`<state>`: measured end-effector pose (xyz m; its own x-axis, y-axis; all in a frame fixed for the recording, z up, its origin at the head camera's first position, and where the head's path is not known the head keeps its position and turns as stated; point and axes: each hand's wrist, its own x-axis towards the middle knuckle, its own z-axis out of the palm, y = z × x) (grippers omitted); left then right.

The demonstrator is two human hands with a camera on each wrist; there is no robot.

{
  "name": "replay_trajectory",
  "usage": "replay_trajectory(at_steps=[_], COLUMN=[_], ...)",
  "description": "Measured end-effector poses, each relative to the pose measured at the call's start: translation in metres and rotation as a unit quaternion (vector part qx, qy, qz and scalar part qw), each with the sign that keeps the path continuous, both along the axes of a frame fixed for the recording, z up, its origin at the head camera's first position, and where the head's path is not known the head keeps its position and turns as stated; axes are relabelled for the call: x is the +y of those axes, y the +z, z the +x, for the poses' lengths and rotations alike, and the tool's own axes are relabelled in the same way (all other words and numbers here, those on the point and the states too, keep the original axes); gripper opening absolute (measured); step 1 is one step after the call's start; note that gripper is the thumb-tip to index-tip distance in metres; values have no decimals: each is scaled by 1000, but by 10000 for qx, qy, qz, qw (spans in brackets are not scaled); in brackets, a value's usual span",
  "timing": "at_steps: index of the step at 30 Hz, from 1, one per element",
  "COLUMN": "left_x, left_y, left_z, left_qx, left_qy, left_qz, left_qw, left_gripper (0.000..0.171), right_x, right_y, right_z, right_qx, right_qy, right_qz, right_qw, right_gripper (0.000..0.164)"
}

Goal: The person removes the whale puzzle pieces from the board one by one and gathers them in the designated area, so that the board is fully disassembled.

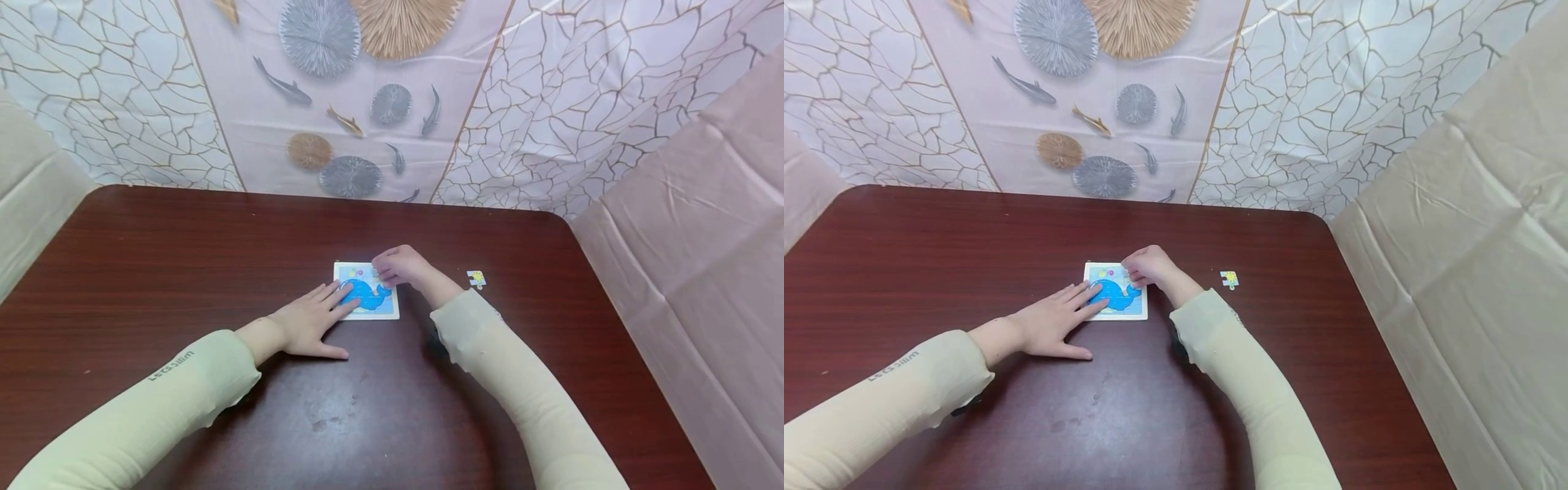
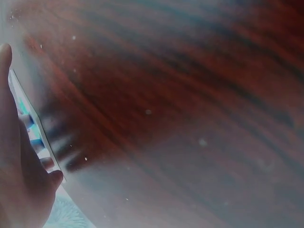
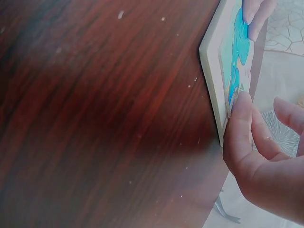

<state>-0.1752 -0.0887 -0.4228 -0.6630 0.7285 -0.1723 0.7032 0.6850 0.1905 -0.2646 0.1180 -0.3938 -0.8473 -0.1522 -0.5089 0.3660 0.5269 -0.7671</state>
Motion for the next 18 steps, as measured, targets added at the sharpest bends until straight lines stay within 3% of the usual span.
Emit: replay_trajectory(at_steps=[6, 18], left_x=[0, 2], left_y=[1, 5], left_z=[-1, -2], left_qx=[107, -37], left_qy=[-72, -33], left_qz=[28, 119], left_qw=[9999, 9999], left_gripper=[89, 88], right_x=[-3, -9], right_y=[-1, 0], right_z=[0, 1], right_qx=[48, 160], right_qy=[-32, -173], right_qz=[31, 322], right_qw=[10000, 9992], right_gripper=[30, 25])
